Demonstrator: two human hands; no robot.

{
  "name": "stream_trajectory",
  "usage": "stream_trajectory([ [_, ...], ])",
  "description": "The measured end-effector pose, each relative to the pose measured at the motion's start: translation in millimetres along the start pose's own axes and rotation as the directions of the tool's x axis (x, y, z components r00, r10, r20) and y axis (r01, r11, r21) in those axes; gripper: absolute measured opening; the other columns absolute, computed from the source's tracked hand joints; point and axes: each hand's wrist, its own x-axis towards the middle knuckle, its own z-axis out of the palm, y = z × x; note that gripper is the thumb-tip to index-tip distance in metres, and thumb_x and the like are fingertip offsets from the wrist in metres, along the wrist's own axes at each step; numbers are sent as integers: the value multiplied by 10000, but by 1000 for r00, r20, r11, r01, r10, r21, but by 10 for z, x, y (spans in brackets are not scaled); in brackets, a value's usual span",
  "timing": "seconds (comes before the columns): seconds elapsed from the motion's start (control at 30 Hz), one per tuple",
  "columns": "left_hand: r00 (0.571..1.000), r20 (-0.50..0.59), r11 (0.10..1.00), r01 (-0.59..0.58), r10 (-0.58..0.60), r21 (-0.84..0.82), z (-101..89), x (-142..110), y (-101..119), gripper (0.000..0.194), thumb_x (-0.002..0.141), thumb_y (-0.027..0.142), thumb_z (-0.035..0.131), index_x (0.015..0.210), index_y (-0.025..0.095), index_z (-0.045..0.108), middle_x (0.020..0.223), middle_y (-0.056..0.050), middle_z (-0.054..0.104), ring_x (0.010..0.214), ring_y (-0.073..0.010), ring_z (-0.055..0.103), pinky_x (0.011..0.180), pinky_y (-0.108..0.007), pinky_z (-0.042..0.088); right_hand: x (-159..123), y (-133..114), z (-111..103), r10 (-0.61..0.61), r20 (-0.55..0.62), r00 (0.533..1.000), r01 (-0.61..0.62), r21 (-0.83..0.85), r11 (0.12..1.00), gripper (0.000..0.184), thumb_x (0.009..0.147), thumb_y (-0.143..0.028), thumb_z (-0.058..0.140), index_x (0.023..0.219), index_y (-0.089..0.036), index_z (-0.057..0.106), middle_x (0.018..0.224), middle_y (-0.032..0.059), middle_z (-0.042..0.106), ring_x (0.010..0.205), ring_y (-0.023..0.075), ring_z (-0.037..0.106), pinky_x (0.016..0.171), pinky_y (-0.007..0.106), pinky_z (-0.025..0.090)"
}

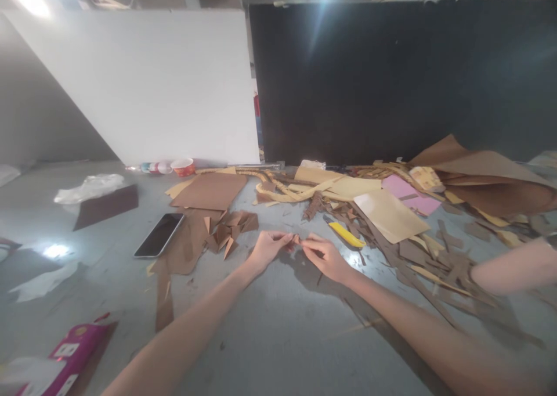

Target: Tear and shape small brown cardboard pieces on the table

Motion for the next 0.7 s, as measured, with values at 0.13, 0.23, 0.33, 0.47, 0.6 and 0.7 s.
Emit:
stream_trajectory([
  [0.13,999,-43,999,-10,12,46,47,-25,-11,531,868,658,755,881,132,830,761,-84,785,633,-170,695,643,-267,540,21,21,-21,108,-145,984,-99,69,993,337,1067,-483,518,1013,-212,710,889,37,645,793,193,591,696,292,451],
  [0.23,999,-6,995,-35,36,93,83,-51,-21,528,891,658,725,842,139,814,723,-73,765,615,-164,683,621,-258,525,37,30,3,207,-96,974,-198,93,976,326,1025,-533,585,1014,-220,674,799,-4,616,732,182,561,669,283,425],
  [0.33,997,38,992,-63,59,111,115,-73,-22,525,905,656,705,818,147,800,700,-61,747,603,-157,671,605,-249,517,50,43,31,205,-37,978,-202,71,977,351,1015,-542,589,891,-219,648,771,-14,604,748,180,562,692,279,416],
  [0.47,996,61,989,-78,71,128,137,-82,-20,517,923,645,680,792,157,784,690,-53,734,600,-152,659,600,-243,506,61,67,34,203,-40,978,-200,81,977,366,1007,-544,586,848,-218,634,768,-13,620,763,183,581,723,283,427],
  [0.6,997,35,983,-80,75,166,159,-87,-3,475,939,610,667,794,172,780,713,-41,737,642,-159,669,629,-244,508,64,77,24,216,-67,974,-211,78,974,373,995,-547,596,821,-220,634,729,-17,597,724,179,565,692,279,423],
  [0.7,996,-46,980,-72,82,185,176,-90,10,442,933,591,678,812,178,784,705,-36,734,650,-163,666,636,-248,505,64,74,25,229,-115,967,-223,66,973,374,984,-545,611,799,-220,625,708,-18,573,703,176,545,670,278,413],
])
